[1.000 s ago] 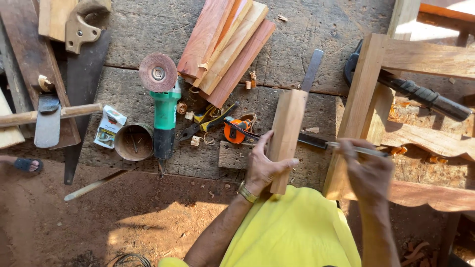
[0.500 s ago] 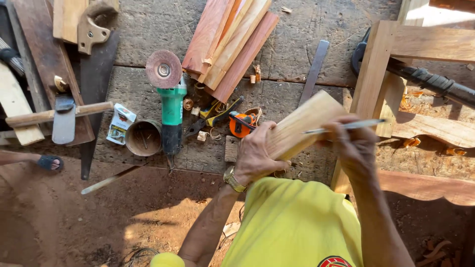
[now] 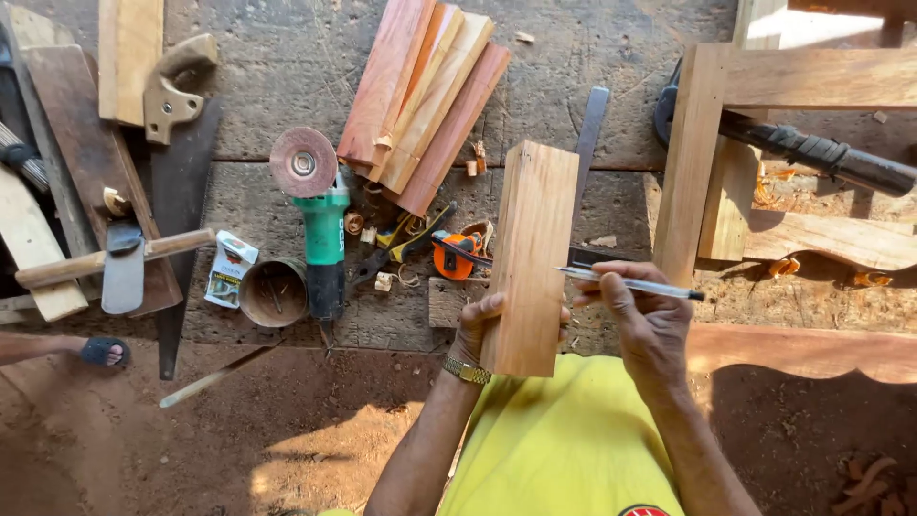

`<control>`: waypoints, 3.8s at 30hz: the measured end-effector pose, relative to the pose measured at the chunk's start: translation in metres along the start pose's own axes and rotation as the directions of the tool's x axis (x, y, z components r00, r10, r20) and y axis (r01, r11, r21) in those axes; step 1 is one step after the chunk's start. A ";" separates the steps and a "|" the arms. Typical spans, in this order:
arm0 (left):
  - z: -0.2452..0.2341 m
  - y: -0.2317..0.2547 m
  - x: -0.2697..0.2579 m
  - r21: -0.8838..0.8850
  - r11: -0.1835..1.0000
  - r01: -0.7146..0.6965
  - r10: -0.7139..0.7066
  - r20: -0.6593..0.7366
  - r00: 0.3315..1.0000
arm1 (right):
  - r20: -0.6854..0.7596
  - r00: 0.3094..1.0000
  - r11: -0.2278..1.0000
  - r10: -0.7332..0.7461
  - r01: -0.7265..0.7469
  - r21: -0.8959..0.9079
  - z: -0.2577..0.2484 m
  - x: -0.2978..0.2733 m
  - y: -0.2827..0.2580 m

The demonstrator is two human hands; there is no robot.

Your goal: The person measures a curved wooden piece with a tape measure and marks it with a pen. They then pick up a rectangular wooden block, use a metal ruler to draw straight lines on it, and mark the wood with the pen.

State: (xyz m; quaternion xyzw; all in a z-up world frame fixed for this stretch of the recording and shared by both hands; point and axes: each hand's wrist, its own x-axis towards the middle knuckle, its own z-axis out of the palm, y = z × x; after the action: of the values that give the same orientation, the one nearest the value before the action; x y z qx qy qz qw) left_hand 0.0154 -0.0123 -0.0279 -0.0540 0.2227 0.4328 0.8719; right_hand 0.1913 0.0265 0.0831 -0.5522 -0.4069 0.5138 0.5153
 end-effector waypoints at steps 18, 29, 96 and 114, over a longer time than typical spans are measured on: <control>0.029 0.073 -0.016 0.374 0.911 -0.174 0.278 -0.244 0.929 | 0.350 0.933 0.402 -0.085 0.353 -0.845 -0.043 0.039 0.130; 0.053 0.063 -0.010 0.186 0.932 -0.310 0.267 0.223 0.938 | 0.652 0.759 0.485 0.010 0.566 -0.666 -0.092 0.074 0.187; -0.010 0.112 -0.055 0.626 -0.532 0.569 0.799 0.149 0.583 | 0.401 0.906 0.113 0.134 0.388 -0.915 -0.089 0.080 0.127; -0.007 0.057 0.004 0.773 -0.530 0.348 0.791 0.303 0.531 | -0.214 0.976 0.798 -0.048 -0.092 -0.595 -0.089 0.011 0.128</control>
State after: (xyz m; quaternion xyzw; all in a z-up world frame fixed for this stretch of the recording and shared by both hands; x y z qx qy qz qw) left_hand -0.0288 0.0237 -0.0301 0.6089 0.7493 0.2350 0.1121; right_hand 0.2704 0.0059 -0.0502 -0.7448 -0.4833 0.3000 0.3488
